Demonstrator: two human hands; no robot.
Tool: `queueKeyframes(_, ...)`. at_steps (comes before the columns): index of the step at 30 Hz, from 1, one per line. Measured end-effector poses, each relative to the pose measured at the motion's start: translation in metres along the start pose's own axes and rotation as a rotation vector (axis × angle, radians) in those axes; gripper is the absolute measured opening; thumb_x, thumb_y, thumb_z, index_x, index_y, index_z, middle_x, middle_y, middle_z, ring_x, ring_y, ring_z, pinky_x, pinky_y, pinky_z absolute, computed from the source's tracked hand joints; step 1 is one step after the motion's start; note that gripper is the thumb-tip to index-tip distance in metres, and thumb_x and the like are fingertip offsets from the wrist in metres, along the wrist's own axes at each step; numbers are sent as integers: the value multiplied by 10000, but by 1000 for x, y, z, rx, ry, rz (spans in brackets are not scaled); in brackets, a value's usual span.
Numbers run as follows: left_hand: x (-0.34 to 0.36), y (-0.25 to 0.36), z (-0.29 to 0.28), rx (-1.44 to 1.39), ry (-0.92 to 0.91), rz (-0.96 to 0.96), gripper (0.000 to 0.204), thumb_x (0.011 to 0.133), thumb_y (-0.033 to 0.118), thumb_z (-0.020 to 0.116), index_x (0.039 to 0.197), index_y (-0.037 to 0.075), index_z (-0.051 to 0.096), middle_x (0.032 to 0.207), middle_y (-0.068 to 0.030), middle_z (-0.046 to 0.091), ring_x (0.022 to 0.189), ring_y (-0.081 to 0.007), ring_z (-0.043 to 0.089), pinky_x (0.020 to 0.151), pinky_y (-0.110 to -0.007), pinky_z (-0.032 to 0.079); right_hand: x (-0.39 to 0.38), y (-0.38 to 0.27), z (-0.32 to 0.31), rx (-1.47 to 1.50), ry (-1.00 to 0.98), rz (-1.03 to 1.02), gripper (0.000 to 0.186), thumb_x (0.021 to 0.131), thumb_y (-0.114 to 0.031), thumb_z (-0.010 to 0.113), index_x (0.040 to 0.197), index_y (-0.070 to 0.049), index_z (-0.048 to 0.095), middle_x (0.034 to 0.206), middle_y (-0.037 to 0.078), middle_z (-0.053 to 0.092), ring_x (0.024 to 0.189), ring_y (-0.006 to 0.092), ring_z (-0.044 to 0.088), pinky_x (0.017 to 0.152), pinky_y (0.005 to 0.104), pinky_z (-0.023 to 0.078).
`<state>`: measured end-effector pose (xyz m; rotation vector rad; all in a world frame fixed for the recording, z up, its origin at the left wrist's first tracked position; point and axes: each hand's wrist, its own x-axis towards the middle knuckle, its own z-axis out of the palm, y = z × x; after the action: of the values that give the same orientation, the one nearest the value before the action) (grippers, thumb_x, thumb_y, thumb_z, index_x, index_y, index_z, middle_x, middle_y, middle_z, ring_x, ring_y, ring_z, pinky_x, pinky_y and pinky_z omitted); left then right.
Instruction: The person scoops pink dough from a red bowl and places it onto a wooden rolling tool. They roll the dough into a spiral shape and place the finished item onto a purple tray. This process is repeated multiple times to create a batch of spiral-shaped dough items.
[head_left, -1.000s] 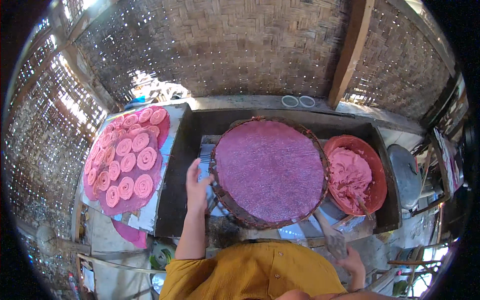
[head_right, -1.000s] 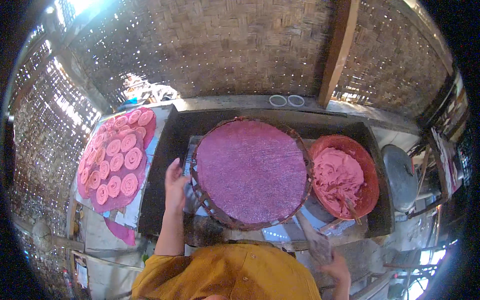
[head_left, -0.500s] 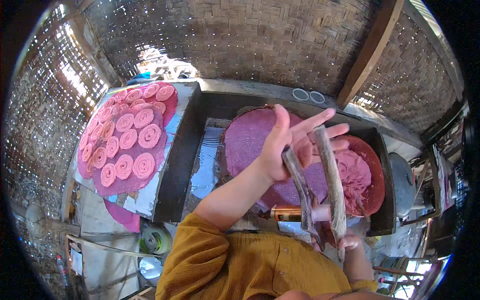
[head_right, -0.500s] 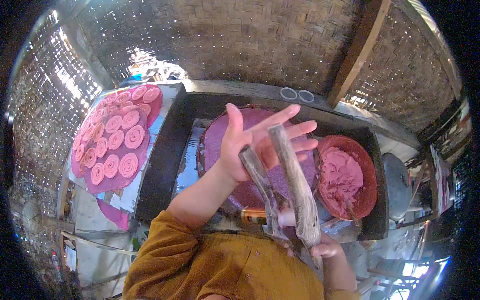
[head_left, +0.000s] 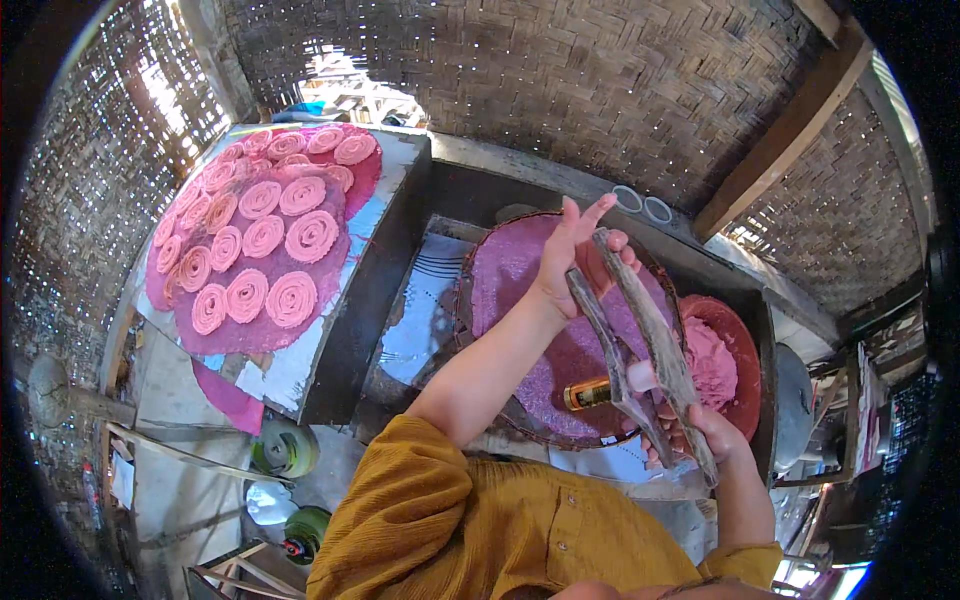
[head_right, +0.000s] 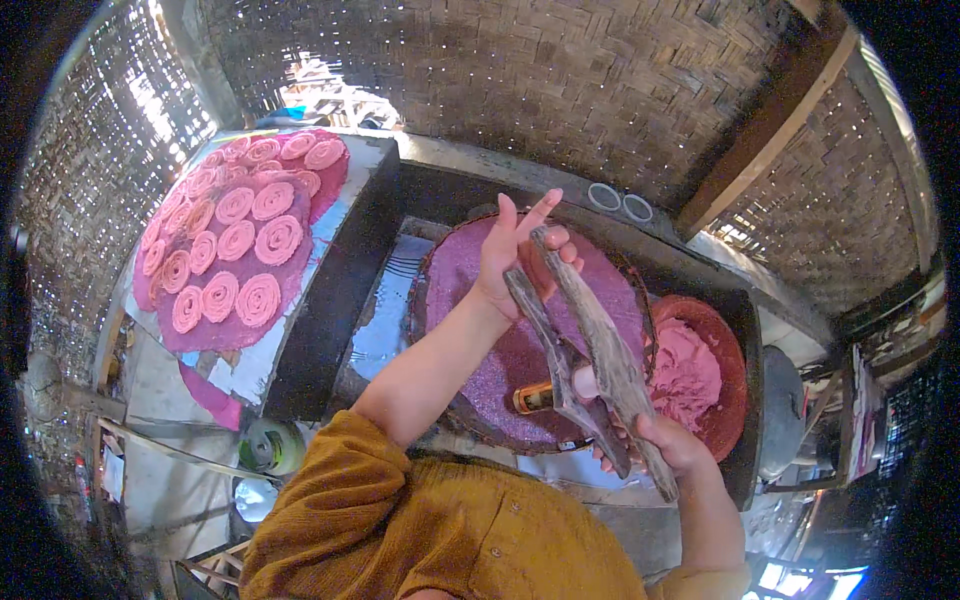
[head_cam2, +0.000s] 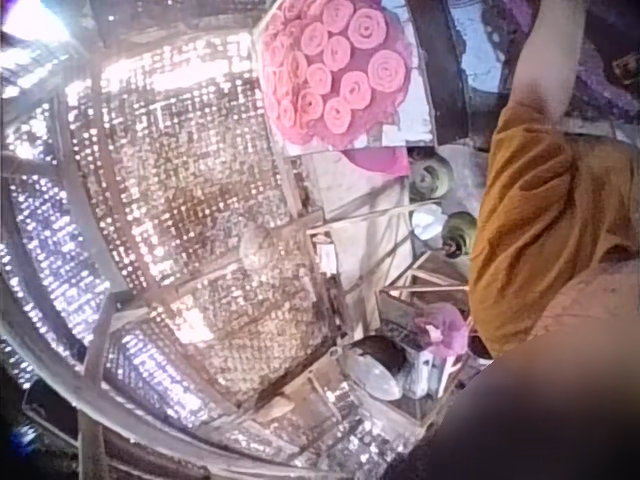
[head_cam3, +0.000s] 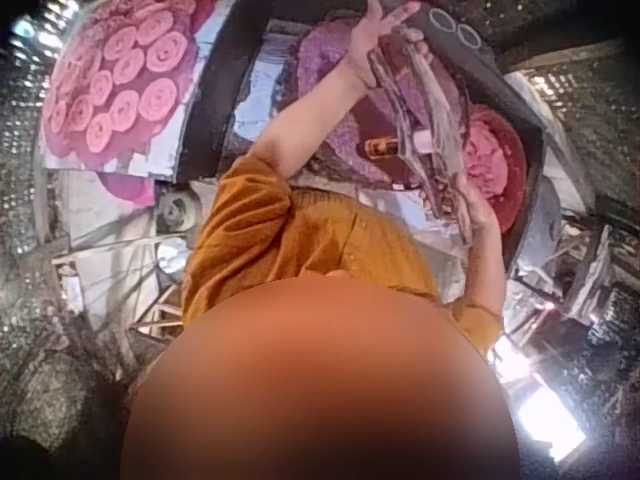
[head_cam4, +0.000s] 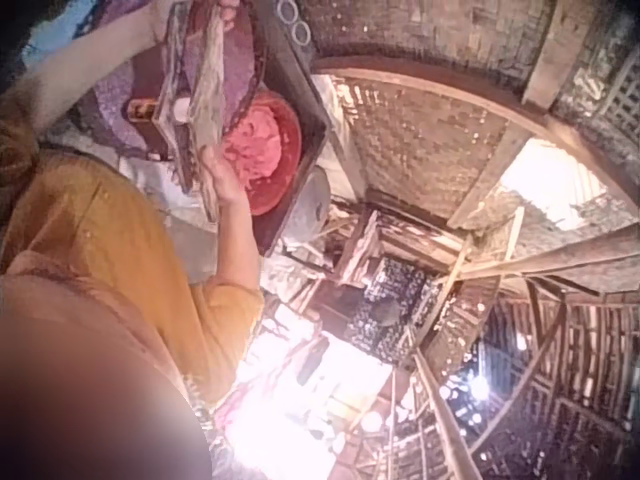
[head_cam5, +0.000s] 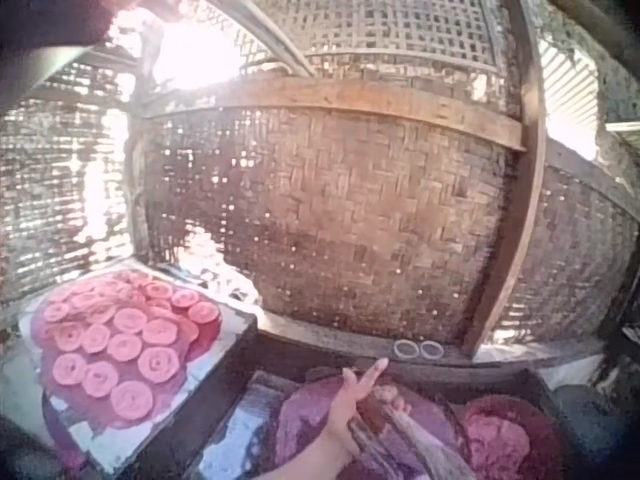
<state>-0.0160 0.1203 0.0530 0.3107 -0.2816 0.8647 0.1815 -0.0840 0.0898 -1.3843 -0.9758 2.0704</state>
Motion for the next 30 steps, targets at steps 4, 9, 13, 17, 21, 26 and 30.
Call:
queueKeyframes(4,-4,8,-16,-8,0,61,578,807,597,352,1221,195,382,668,-12,509,709,-218,536,734,-402,424,15,-6,2,-29,57,28,812,645,-612,599,1142,10,441,973,203,560,858,271,584,766,370,467)
queueKeyframes(9,-15,14,-21,30,-35,118,573,807,593,364,1225,203,388,638,11,515,661,-192,547,711,-394,430,17,-8,10,-63,73,23,666,683,-494,636,1083,19,495,848,128,604,740,219,602,659,306,487)
queueKeyframes(13,-24,5,-7,-4,-65,150,597,804,612,337,1242,208,375,624,15,521,649,-181,549,703,-385,439,-3,-21,21,-117,149,29,629,658,-456,661,1045,21,528,835,116,605,725,201,596,658,306,486)
queueKeyframes(17,-17,13,11,-1,-179,188,632,794,636,311,1250,201,366,629,12,529,648,-184,551,713,-385,437,-8,-33,21,-247,213,-8,795,569,-492,708,1120,32,478,887,128,597,741,217,601,638,315,499)
queueKeyframes(21,-27,18,28,22,-224,181,655,794,641,293,1266,190,347,644,5,536,643,-190,549,730,-395,430,-17,-15,34,-119,230,-63,658,610,-398,712,1076,27,525,907,75,595,827,169,561,720,298,450)
queueKeyframes(26,-31,14,44,22,-280,223,670,787,651,296,1275,196,345,643,5,525,637,-185,544,719,-394,429,-31,-48,43,-294,253,-86,624,564,-332,735,1028,46,558,931,60,602,834,133,548,738,284,438)
queueKeyframes(30,-31,25,57,45,-338,224,705,778,668,283,1288,183,332,644,0,519,631,-181,540,697,-385,436,-27,-28,43,-317,275,-84,602,548,-318,746,1001,39,574,869,44,615,775,112,537,710,272,435)
